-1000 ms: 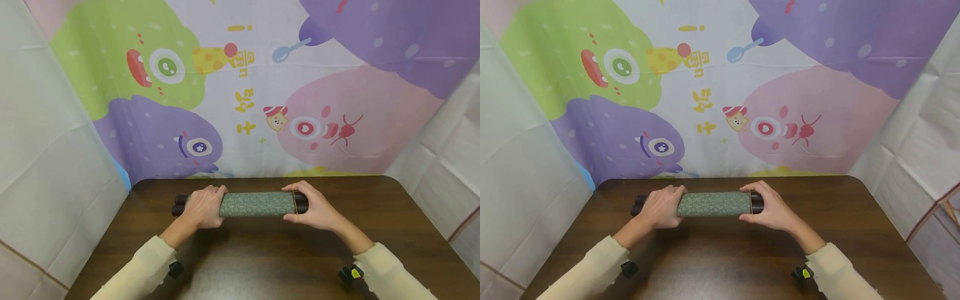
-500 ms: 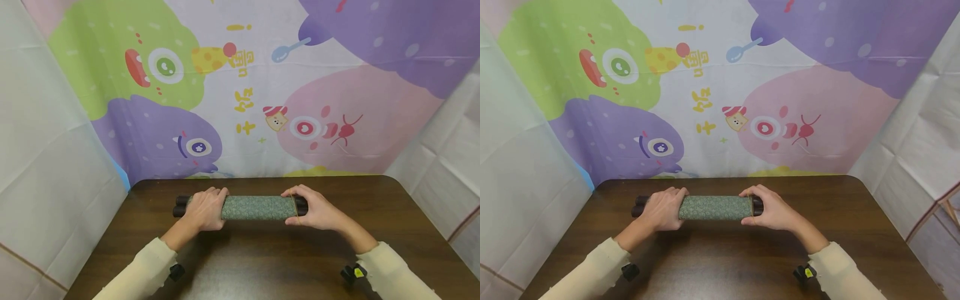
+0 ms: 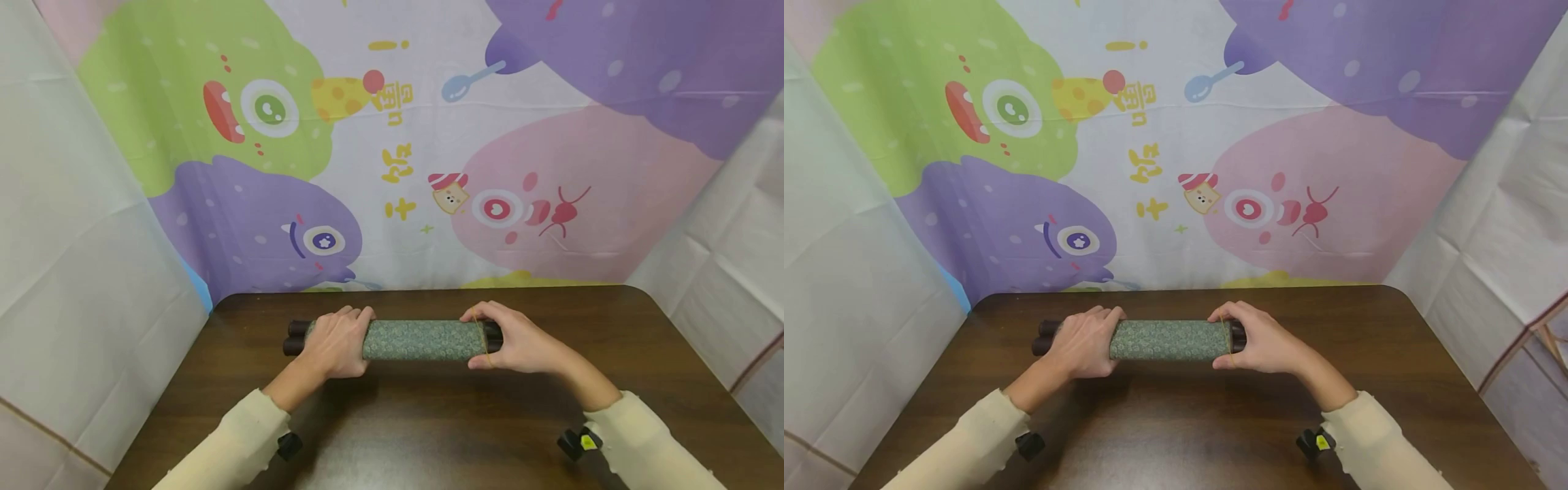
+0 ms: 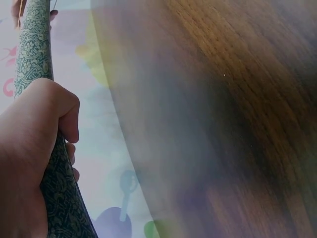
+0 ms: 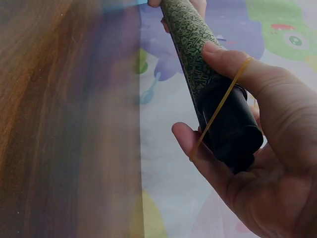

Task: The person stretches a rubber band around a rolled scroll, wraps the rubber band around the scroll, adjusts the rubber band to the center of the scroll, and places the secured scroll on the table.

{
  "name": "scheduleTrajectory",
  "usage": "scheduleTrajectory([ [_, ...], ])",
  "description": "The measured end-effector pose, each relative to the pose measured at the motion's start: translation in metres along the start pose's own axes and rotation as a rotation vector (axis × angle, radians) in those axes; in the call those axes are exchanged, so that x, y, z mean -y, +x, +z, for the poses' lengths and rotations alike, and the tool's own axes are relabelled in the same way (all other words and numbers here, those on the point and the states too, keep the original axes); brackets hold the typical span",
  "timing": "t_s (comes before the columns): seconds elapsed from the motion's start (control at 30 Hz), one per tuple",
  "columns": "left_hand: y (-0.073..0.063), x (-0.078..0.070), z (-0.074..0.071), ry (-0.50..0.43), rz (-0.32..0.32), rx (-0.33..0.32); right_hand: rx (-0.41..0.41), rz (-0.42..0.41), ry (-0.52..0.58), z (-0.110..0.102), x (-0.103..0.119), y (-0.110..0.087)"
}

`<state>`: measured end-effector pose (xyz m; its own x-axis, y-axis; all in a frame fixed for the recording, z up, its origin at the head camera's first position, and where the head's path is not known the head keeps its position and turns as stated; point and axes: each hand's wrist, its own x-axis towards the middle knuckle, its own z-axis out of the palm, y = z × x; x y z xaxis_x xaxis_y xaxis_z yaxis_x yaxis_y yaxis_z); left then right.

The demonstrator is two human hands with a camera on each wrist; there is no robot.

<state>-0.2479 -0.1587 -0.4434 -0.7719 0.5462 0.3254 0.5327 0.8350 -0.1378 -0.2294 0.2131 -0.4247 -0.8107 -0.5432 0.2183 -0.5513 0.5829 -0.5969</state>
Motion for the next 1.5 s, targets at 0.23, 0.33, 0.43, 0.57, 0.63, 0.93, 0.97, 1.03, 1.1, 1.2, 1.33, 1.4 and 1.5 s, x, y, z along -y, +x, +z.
scheduleTrajectory([
  [0.23, 0.0000, -0.0004, 0.0005, 0.003, -0.001, -0.018, 0.001, 0.010, 0.009, -0.0019, 0.0034, -0.0003],
  [0.33, -0.0003, -0.0006, 0.0004, 0.002, -0.005, -0.017, 0.008, 0.011, 0.011, -0.0017, 0.0035, -0.0006],
  [0.43, -0.0012, -0.0005, 0.0011, -0.001, -0.007, -0.018, 0.010, 0.008, 0.010, -0.0012, 0.0030, -0.0007],
  [0.57, -0.0026, -0.0001, 0.0022, -0.006, -0.016, -0.018, -0.020, -0.010, 0.006, 0.0006, 0.0017, -0.0001],
  [0.63, -0.0028, 0.0001, 0.0023, -0.010, -0.025, -0.020, -0.053, -0.022, 0.002, 0.0020, 0.0011, 0.0007],
  [0.93, -0.0022, 0.0015, 0.0018, -0.027, -0.043, -0.027, -0.121, -0.018, -0.001, 0.0027, 0.0029, 0.0026],
  [0.97, -0.0023, 0.0017, 0.0017, -0.029, -0.046, -0.028, -0.120, -0.015, -0.004, 0.0023, 0.0036, 0.0027],
  [1.03, -0.0025, 0.0022, 0.0012, -0.031, -0.050, -0.030, -0.111, -0.009, -0.009, 0.0016, 0.0048, 0.0031],
  [1.1, -0.0028, 0.0028, 0.0007, -0.033, -0.055, -0.030, -0.098, 0.000, -0.013, 0.0009, 0.0056, 0.0030],
  [1.2, -0.0031, 0.0036, -0.0001, -0.038, -0.064, -0.028, -0.086, 0.023, -0.011, 0.0003, 0.0063, 0.0026],
  [1.33, -0.0024, 0.0043, -0.0014, -0.047, -0.076, -0.023, -0.094, 0.051, -0.004, -0.0001, 0.0060, 0.0028],
  [1.4, -0.0019, 0.0045, -0.0020, -0.049, -0.080, -0.020, -0.095, 0.057, 0.000, -0.0007, 0.0059, 0.0032],
  [1.5, -0.0013, 0.0040, -0.0029, -0.049, -0.079, -0.015, -0.072, 0.055, 0.012, -0.0035, 0.0074, 0.0029],
])
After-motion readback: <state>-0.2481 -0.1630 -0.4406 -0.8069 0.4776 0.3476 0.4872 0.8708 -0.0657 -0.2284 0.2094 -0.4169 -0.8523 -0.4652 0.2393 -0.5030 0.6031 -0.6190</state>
